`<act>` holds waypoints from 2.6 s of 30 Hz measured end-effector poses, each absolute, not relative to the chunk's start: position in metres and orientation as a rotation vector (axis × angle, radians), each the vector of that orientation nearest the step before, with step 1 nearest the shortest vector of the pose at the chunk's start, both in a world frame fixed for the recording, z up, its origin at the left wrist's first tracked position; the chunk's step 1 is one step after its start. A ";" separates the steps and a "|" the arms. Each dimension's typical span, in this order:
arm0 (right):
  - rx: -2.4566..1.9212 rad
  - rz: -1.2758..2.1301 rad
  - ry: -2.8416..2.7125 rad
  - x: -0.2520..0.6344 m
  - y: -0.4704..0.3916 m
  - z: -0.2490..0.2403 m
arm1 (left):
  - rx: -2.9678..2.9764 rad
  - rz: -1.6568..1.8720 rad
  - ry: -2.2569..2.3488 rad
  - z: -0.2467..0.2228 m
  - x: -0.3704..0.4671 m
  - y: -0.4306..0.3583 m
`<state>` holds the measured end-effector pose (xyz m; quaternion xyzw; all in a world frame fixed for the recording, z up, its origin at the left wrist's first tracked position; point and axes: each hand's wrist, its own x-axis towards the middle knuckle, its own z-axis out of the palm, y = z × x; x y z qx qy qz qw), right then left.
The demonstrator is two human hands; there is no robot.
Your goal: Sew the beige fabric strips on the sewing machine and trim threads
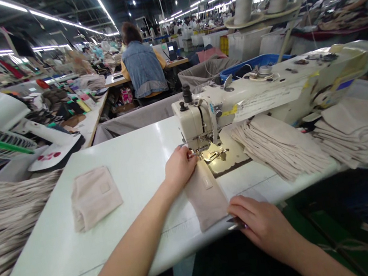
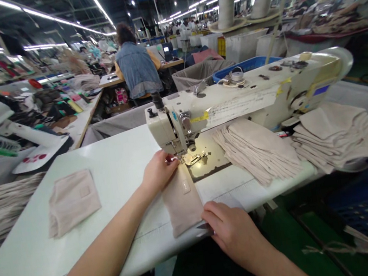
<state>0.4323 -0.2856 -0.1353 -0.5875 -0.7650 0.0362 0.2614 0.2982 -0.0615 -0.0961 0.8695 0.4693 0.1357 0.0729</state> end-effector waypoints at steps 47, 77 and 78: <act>-1.600 0.152 -2.174 0.448 -0.226 -0.126 | 3.012 0.436 0.223 -0.107 0.247 -0.128; -2.193 -0.688 -1.332 0.565 -0.252 -0.077 | 3.040 0.414 0.270 -0.105 0.258 -0.069; -2.170 -0.734 -1.292 0.565 -0.252 -0.077 | 3.038 0.413 0.275 -0.104 0.259 -0.067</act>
